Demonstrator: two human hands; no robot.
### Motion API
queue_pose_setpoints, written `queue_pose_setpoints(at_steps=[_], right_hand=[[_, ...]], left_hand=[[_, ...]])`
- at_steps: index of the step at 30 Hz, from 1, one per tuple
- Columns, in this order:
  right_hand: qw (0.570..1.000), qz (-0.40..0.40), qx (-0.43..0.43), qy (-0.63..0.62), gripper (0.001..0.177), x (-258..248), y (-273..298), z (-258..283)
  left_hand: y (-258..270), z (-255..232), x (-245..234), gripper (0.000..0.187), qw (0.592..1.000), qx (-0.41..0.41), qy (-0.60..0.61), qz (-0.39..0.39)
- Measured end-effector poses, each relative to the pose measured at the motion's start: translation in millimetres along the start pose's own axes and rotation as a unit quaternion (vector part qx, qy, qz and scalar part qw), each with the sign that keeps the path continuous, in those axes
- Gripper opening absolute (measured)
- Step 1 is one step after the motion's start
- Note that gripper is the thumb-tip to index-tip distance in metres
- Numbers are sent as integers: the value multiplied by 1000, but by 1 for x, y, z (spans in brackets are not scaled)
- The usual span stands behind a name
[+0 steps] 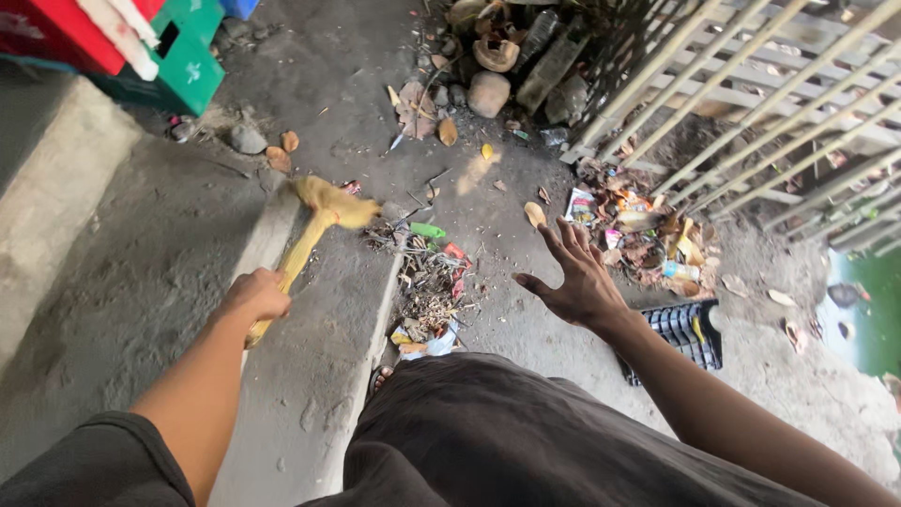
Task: The person sweeps dirt and debris off the steps and the ground using a handheld broom.
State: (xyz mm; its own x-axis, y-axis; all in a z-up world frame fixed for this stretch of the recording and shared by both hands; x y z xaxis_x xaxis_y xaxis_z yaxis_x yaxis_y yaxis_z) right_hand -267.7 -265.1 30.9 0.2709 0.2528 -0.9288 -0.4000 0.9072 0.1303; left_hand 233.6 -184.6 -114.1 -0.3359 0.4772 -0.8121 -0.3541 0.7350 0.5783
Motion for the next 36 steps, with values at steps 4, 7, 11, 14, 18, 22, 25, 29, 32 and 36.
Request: queue_pose_setpoints(at_steps=[4, 7, 11, 14, 18, 22, 25, 29, 32, 36], right_hand=[[999, 8, 50, 16, 100, 21, -5, 28], [998, 20, 52, 7, 102, 34, -17, 50], [998, 25, 49, -5, 102, 46, -30, 78], [999, 29, 40, -4, 101, 49, -42, 96], [999, 36, 27, 16, 100, 56, -54, 114], [999, 37, -8, 2, 102, 62, -62, 126], [999, 43, -23, -2, 103, 64, -66, 127], [998, 48, -27, 21, 100, 65, -66, 122], [998, 55, -24, 21, 101, 67, -65, 112], [997, 61, -34, 31, 102, 68, -62, 97]], left_hand=[[-16, 23, 7, 68, 993, 11, -87, 73], [-18, 42, 29, 57, 989, -8, -103, 110], [-8, 71, 62, 44, 983, -50, -82, 155], [11, 77, 83, 45, 980, -11, -46, 194], [33, 59, 113, 70, 978, 79, 95, 169], [20, 7, 143, 63, 962, 164, 155, 155], [12, -23, 147, 59, 960, 192, 148, 142], [31, -38, 127, 92, 957, 200, 125, 167], [59, -41, 106, 93, 951, 221, 150, 158], [76, -31, 109, 90, 934, 112, 247, 234]])
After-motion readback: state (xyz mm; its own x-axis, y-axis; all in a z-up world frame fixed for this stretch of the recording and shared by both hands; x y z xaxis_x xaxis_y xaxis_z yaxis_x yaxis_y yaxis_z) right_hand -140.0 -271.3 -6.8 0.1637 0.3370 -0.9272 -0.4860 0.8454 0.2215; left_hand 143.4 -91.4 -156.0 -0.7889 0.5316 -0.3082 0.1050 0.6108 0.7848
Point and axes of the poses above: each hand's wrist, its own y-axis away from the middle knuckle, its own x-axis out of the palm, z = x × y, the point moved 5 cm from there along -y, towards the middle knuckle, and after that the axes turned 1 degree about -y, right-handed, at the moved point
